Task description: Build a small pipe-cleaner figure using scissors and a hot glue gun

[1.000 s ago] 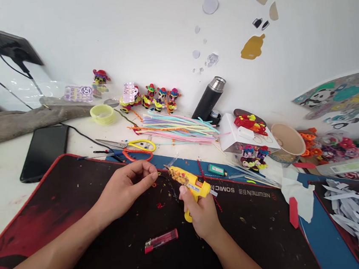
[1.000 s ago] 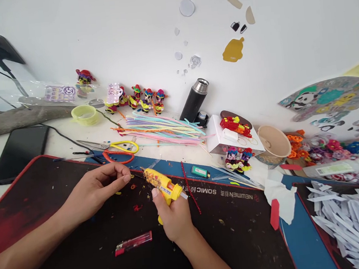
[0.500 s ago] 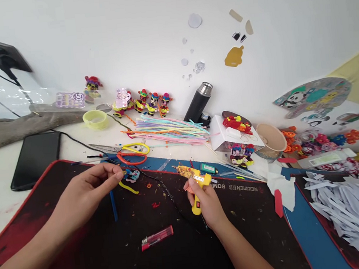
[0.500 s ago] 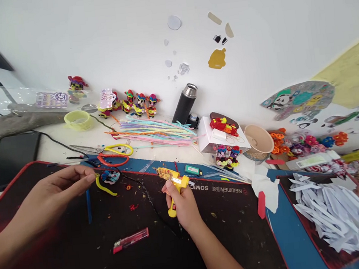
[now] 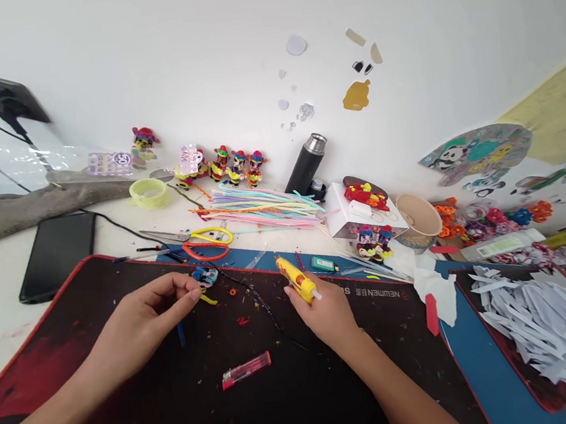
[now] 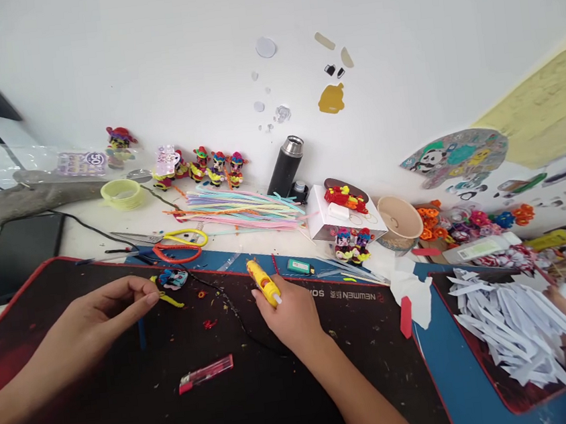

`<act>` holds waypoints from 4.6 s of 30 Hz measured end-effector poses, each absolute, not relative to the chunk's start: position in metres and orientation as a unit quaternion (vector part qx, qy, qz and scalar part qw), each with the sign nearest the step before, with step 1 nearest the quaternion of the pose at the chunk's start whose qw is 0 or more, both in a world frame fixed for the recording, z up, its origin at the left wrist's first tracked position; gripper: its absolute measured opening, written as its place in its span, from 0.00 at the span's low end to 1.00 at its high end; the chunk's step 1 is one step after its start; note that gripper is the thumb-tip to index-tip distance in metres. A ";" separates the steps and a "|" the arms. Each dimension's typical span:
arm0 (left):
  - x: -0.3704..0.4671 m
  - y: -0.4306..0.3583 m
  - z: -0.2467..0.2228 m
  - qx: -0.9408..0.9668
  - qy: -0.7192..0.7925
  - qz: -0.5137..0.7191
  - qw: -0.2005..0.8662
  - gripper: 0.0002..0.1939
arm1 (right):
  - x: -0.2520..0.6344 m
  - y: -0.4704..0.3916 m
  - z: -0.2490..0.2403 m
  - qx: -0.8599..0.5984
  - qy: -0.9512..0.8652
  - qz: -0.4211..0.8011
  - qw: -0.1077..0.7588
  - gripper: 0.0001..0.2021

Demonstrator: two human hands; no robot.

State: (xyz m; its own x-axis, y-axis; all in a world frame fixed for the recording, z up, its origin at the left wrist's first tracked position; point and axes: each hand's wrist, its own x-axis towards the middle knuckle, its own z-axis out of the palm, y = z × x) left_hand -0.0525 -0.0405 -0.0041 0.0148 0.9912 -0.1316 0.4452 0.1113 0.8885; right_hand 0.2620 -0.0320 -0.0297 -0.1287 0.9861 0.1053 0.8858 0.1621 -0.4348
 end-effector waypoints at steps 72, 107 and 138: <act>-0.026 -0.050 -0.044 0.942 0.290 0.167 -0.034 0.11 | 0.266 -0.070 -0.046 -0.598 -0.660 0.291 0.351 0.09; -0.035 -0.043 -0.035 0.924 0.271 0.264 -0.056 0.07 | 0.242 -0.067 -0.007 -0.538 -0.685 0.382 0.309 0.09; -0.039 -0.050 -0.023 0.931 0.247 0.257 -0.085 0.10 | 0.195 -0.059 -0.017 -0.524 -0.563 0.560 0.310 0.09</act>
State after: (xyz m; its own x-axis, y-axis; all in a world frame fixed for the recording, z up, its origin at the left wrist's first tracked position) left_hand -0.0391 -0.0496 -0.0232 0.7462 0.4152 0.5204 0.5024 -0.8640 -0.0311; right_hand 0.1946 -0.0586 -0.0174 -0.2598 0.9359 -0.2378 0.2426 -0.1751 -0.9542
